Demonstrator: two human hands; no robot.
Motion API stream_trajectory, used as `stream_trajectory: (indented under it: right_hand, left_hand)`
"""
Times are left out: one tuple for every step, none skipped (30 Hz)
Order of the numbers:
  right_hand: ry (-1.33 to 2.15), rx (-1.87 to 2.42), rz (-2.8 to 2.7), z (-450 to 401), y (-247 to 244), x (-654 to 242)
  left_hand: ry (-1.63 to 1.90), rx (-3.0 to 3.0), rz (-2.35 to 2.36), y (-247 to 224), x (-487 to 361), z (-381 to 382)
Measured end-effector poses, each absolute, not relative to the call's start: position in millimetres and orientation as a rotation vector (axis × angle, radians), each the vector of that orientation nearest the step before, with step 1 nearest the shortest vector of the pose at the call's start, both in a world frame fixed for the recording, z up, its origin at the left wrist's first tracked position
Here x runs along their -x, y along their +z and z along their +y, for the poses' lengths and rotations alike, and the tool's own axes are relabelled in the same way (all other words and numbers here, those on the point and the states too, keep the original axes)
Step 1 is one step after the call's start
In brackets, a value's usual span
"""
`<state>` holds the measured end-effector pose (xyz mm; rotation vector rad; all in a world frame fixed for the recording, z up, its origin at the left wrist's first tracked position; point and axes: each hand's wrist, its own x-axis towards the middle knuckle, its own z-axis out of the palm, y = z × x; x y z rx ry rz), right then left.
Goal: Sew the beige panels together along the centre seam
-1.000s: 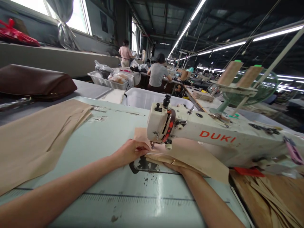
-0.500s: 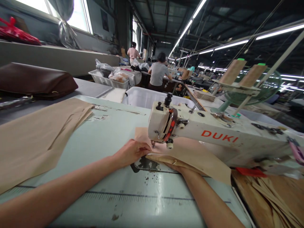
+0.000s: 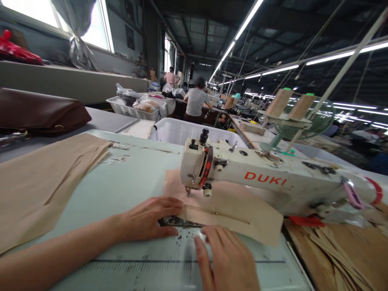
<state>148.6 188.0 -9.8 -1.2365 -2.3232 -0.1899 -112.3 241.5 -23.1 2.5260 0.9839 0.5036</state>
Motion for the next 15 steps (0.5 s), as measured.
stream_trajectory:
  right_hand:
    - [-0.242,1.28,-2.288,193.4,-21.0,-142.5]
    - [-0.29,1.33,-2.26,201.2,-32.6,-138.3]
    - [-0.294,1.376,-2.283,211.3,-43.6,-136.7]
    - [-0.267,1.416,-2.332,223.0,-52.7,-137.8]
    - [-0.222,1.439,-2.397,235.0,-59.0,-141.5]
    - [-0.168,1.438,-2.468,246.2,-61.5,-147.2]
    - [-0.115,1.423,-2.532,255.1,-59.9,-154.0]
    - [-0.073,1.405,-2.581,260.7,-53.5,-161.1]
    - [-0.039,1.389,-2.615,262.5,-42.1,-168.1]
    - [0.0,1.38,-2.64,260.7,-25.7,-174.3]
    - [0.035,1.385,-2.644,256.3,-4.4,-179.6]
    - [0.052,1.385,-2.619,250.8,21.3,-183.8]
    - [0.06,1.387,-2.575,246.2,50.3,-186.9]
    - [-0.02,1.385,-2.458,244.7,81.4,-189.0]
    - [-0.225,1.314,-2.276,247.9,112.6,-190.1]
  left_hand:
    - [0.47,-2.549,1.015,-24.3,111.2,239.3]
    - [0.432,-2.569,1.06,-25.4,109.5,237.3]
    - [0.396,-2.587,1.111,-26.6,107.3,235.5]
    - [0.373,-2.6,1.16,-27.8,104.8,234.1]
    - [0.371,-2.606,1.201,-29.3,102.3,233.0]
    - [0.391,-2.606,1.227,-30.9,100.0,232.4]
    - [0.417,-2.601,1.241,-32.6,98.0,232.2]
    - [0.442,-2.592,1.246,-34.4,96.6,232.4]
    - [0.456,-2.583,1.245,-36.2,95.8,232.9]
    - [0.46,-2.575,1.246,-37.9,95.6,233.5]
    - [0.458,-2.57,1.246,-39.6,95.7,234.3]
    - [0.457,-2.568,1.245,-41.0,96.0,235.1]
    - [0.458,-2.571,1.243,-42.1,96.3,235.9]
    - [0.462,-2.577,1.237,-43.0,96.4,236.5]
    - [0.47,-2.584,1.231,-43.5,96.5,237.0]
